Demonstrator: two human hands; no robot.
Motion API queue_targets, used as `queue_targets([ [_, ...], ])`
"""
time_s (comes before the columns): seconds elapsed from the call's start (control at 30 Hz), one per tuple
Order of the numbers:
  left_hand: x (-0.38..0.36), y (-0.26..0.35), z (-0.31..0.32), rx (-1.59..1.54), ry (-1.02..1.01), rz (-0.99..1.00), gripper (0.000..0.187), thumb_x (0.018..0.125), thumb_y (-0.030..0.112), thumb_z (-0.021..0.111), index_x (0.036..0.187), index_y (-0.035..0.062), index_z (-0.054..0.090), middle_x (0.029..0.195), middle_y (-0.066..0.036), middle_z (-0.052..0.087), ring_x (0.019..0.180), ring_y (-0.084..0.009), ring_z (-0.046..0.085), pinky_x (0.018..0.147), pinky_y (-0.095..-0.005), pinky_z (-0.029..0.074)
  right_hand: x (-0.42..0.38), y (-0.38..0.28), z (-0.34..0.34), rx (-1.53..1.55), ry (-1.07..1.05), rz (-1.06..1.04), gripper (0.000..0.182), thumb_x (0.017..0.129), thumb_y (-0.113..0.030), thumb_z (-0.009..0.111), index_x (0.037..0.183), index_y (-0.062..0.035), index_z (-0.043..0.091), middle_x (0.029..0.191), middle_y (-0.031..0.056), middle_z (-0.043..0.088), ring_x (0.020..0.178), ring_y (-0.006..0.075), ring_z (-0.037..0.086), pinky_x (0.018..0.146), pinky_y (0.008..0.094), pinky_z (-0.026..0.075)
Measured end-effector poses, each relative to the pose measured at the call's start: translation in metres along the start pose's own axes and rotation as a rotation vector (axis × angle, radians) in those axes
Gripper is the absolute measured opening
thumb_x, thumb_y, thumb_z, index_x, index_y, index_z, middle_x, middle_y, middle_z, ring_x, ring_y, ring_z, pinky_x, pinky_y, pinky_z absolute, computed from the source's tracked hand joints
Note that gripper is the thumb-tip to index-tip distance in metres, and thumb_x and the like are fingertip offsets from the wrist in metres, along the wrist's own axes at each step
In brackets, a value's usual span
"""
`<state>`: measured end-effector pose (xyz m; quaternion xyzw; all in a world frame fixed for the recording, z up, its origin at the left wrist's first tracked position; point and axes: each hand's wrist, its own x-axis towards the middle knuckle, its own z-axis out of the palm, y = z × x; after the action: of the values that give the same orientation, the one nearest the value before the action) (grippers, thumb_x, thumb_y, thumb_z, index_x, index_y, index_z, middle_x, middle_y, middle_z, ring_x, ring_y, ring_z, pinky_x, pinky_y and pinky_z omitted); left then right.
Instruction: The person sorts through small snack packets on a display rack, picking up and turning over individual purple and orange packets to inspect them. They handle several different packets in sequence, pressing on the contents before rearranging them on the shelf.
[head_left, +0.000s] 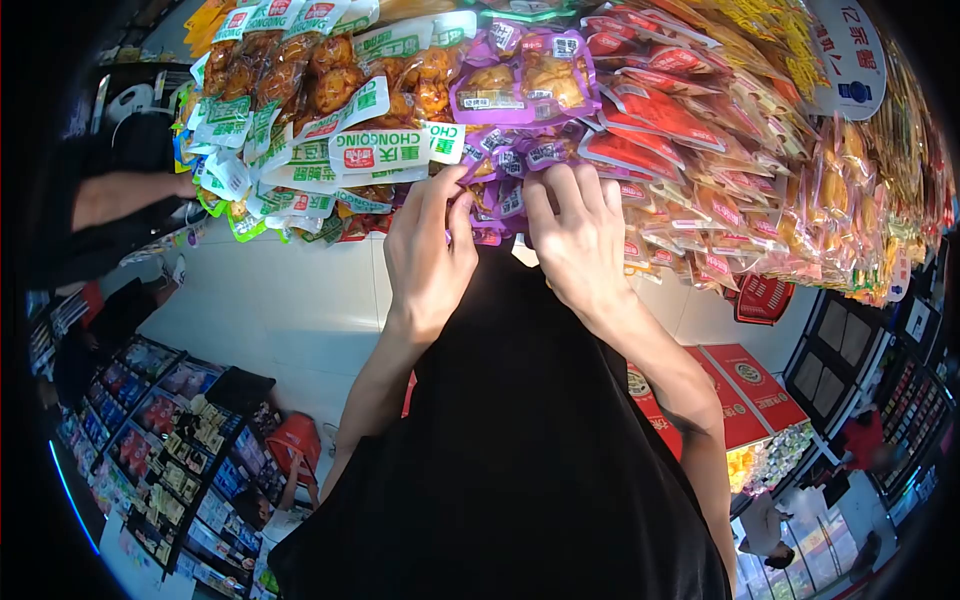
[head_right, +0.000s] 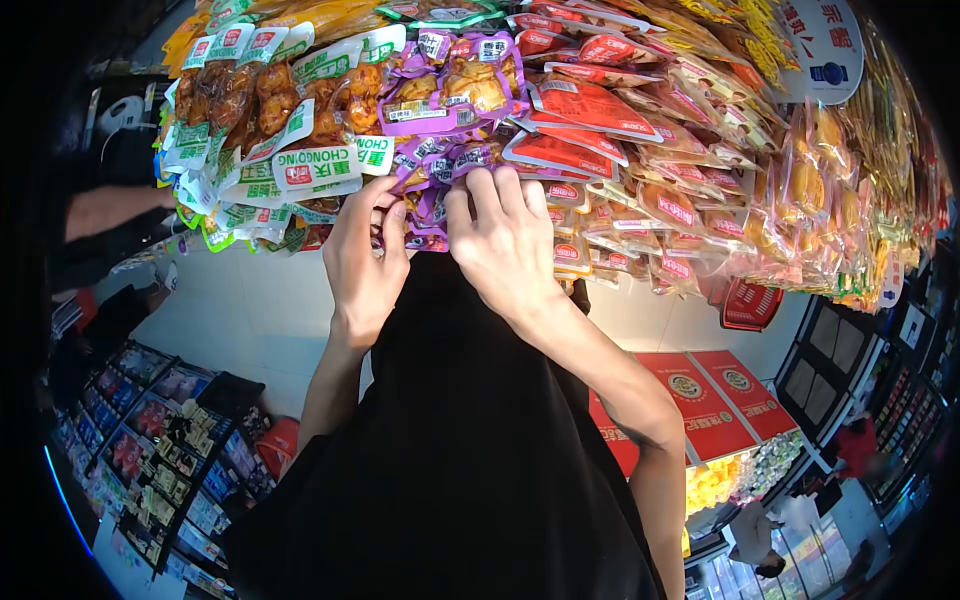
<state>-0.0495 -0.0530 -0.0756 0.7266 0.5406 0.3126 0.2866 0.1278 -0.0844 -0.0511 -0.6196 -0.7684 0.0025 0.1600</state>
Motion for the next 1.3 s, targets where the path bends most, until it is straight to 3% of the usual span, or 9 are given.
queue_targets([
  [0.17, 0.006, -0.001, -0.007, 0.055, -0.002, 0.063, 0.029, 0.096, 0.001, 0.067, 0.124, 0.0073, 0.068, 0.092, -0.015, 0.068, 0.08, -0.0357, 0.069, 0.071, -0.045, 0.054, -0.006, -0.011, -0.02, -0.029, -0.049, 0.018, 0.032, 0.078, -0.01, 0.067, 0.107, 0.0024, 0.072, 0.105, 0.0093, 0.061, 0.102, 0.0251, 0.056, 0.082, 0.0396, 0.044],
  [0.23, 0.006, -0.008, -0.003, 0.089, 0.013, 0.098, 0.026, 0.097, 0.002, 0.069, 0.123, 0.0034, 0.07, 0.098, -0.015, 0.071, 0.071, -0.0224, 0.066, 0.066, -0.0337, 0.054, -0.007, -0.011, -0.021, -0.047, -0.055, 0.017, 0.032, 0.079, -0.01, 0.067, 0.108, 0.0031, 0.072, 0.107, 0.0098, 0.062, 0.104, 0.0254, 0.055, 0.083, 0.0402, 0.044],
  [0.4, 0.02, 0.001, -0.005, 0.137, -0.049, 0.045, 0.03, 0.096, 0.004, 0.067, 0.126, 0.0026, 0.069, 0.079, -0.02, 0.069, 0.061, -0.0311, 0.068, 0.058, -0.0403, 0.052, -0.005, -0.008, -0.004, -0.049, 0.002, 0.066, 0.027, 0.079, -0.01, 0.067, 0.103, 0.0014, 0.072, 0.107, 0.0082, 0.062, 0.105, 0.0258, 0.055, 0.082, 0.041, 0.043],
  [0.5, 0.022, 0.007, -0.009, 0.157, -0.1, 0.037, 0.025, 0.096, 0.007, 0.064, 0.119, 0.0014, 0.071, 0.091, -0.019, 0.073, 0.08, -0.0395, 0.071, 0.07, -0.048, 0.056, -0.003, -0.009, -0.002, -0.068, 0.039, 0.072, 0.024, 0.078, -0.009, 0.068, 0.1, 0.0003, 0.072, 0.106, 0.0083, 0.062, 0.105, 0.0262, 0.055, 0.082, 0.041, 0.043],
  [0.9, 0.004, -0.002, -0.015, 0.194, 0.068, 0.34, 0.032, 0.095, -0.006, 0.065, 0.123, 0.0043, 0.075, 0.092, -0.016, 0.075, 0.076, -0.0306, 0.074, 0.067, -0.0382, 0.056, -0.023, -0.013, -0.034, 0.382, 0.247, 0.05, 0.029, 0.083, -0.002, 0.078, 0.111, 0.0017, 0.071, 0.111, 0.0129, 0.066, 0.093, 0.0292, 0.062, 0.085, 0.0432, 0.047],
  [1.03, -0.019, 0.03, -0.025, -0.116, 0.173, 0.374, 0.041, 0.089, -0.012, 0.067, 0.126, 0.005, 0.074, 0.086, -0.013, 0.071, 0.076, -0.0273, 0.068, 0.066, -0.0392, 0.054, -0.044, -0.021, -0.052, 0.709, 0.342, 0.244, 0.031, 0.093, -0.008, 0.076, 0.121, 0.0034, 0.069, 0.1, 0.0139, 0.069, 0.092, 0.0321, 0.068, 0.086, 0.0386, 0.054],
  [1.1, -0.035, 0.047, -0.032, -0.137, 0.222, 0.526, 0.041, 0.086, -0.016, 0.067, 0.122, 0.0002, 0.075, 0.083, -0.013, 0.068, 0.072, -0.0272, 0.065, 0.064, -0.0371, 0.052, -0.055, -0.023, -0.065, 1.406, 0.113, 0.656, 0.037, 0.102, -0.018, 0.071, 0.13, 0.0048, 0.065, 0.099, 0.0099, 0.071, 0.09, 0.0236, 0.069, 0.085, 0.0351, 0.056],
  [1.13, -0.044, 0.053, -0.031, -0.174, 0.208, 0.567, 0.039, 0.082, -0.016, 0.069, 0.117, -0.0016, 0.076, 0.08, -0.01, 0.066, 0.07, -0.0264, 0.063, 0.063, -0.0368, 0.05, -0.064, -0.02, -0.066, 1.598, 0.075, 0.604, 0.045, 0.106, -0.029, 0.066, 0.135, 0.0056, 0.062, 0.1, 0.005, 0.071, 0.092, 0.0141, 0.068, 0.084, 0.0318, 0.056],
  [1.3, -0.075, 0.08, -0.026, -0.237, 0.106, 0.719, 0.041, 0.077, -0.014, 0.071, 0.115, 0.0015, 0.078, 0.078, -0.007, 0.064, 0.07, -0.0245, 0.063, 0.064, -0.0376, 0.05, -0.101, -0.015, -0.084, 2.0, -0.098, 0.531, 0.048, 0.105, -0.033, 0.067, 0.135, 0.0044, 0.063, 0.102, 0.0027, 0.069, 0.091, 0.0091, 0.064, 0.081, 0.0274, 0.053],
])
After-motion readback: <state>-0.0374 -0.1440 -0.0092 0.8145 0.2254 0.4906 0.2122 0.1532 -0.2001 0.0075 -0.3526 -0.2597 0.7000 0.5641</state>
